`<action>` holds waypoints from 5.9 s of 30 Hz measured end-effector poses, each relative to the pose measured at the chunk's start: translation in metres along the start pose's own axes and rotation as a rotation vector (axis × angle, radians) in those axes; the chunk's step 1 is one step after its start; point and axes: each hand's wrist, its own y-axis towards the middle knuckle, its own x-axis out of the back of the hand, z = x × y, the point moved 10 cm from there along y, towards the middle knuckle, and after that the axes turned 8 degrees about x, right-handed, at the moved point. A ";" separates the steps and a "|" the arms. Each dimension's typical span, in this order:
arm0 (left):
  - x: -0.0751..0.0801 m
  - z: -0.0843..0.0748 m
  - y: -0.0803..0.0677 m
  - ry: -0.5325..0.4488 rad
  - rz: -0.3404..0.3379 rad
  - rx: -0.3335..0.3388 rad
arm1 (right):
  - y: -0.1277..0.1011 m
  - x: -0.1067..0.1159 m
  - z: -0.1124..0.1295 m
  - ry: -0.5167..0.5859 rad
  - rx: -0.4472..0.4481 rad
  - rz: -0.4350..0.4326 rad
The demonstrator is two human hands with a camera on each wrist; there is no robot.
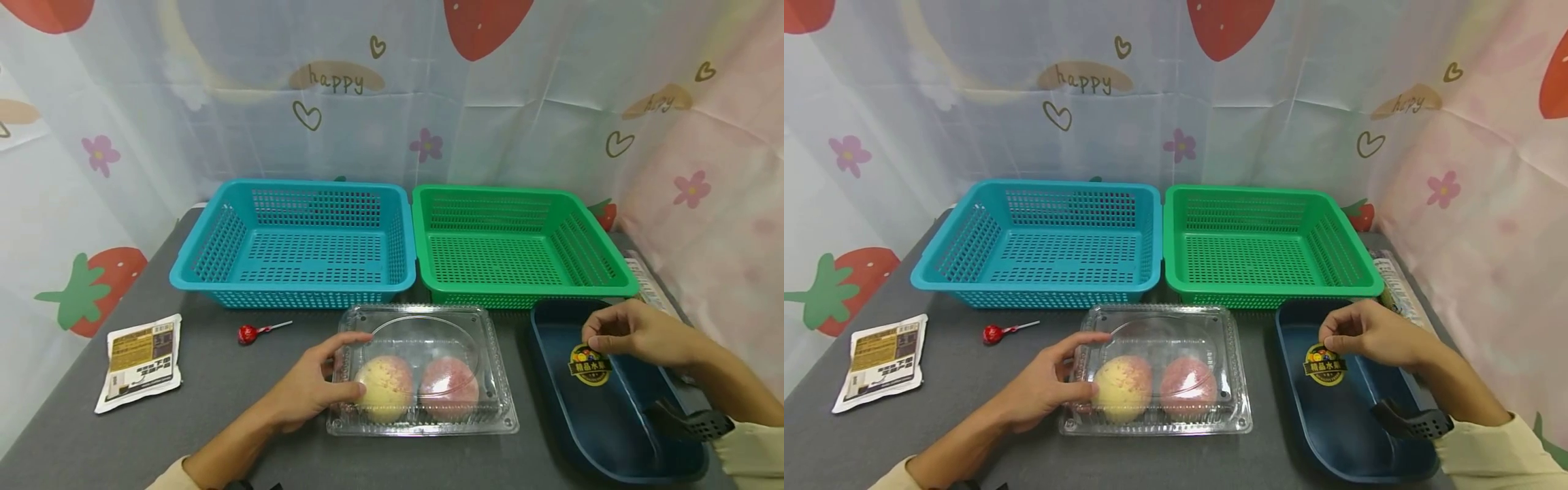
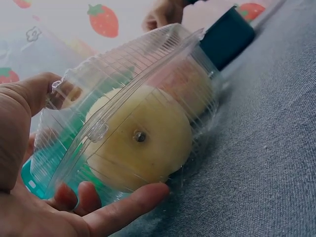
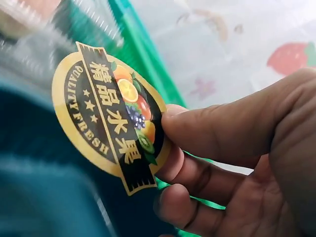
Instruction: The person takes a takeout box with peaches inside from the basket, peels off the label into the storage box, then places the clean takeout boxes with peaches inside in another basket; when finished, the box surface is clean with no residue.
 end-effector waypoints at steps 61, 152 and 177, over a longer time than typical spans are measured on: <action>0.000 0.000 0.000 -0.020 0.008 0.002 | -0.024 0.052 0.013 -0.559 -0.235 -0.319; -0.032 -0.178 0.146 -0.128 -0.045 -0.032 | -0.013 0.102 -0.073 -0.416 -0.505 -0.222; -0.053 -0.114 0.214 -0.229 -0.100 0.092 | -0.010 0.105 -0.071 -0.489 -0.494 -0.198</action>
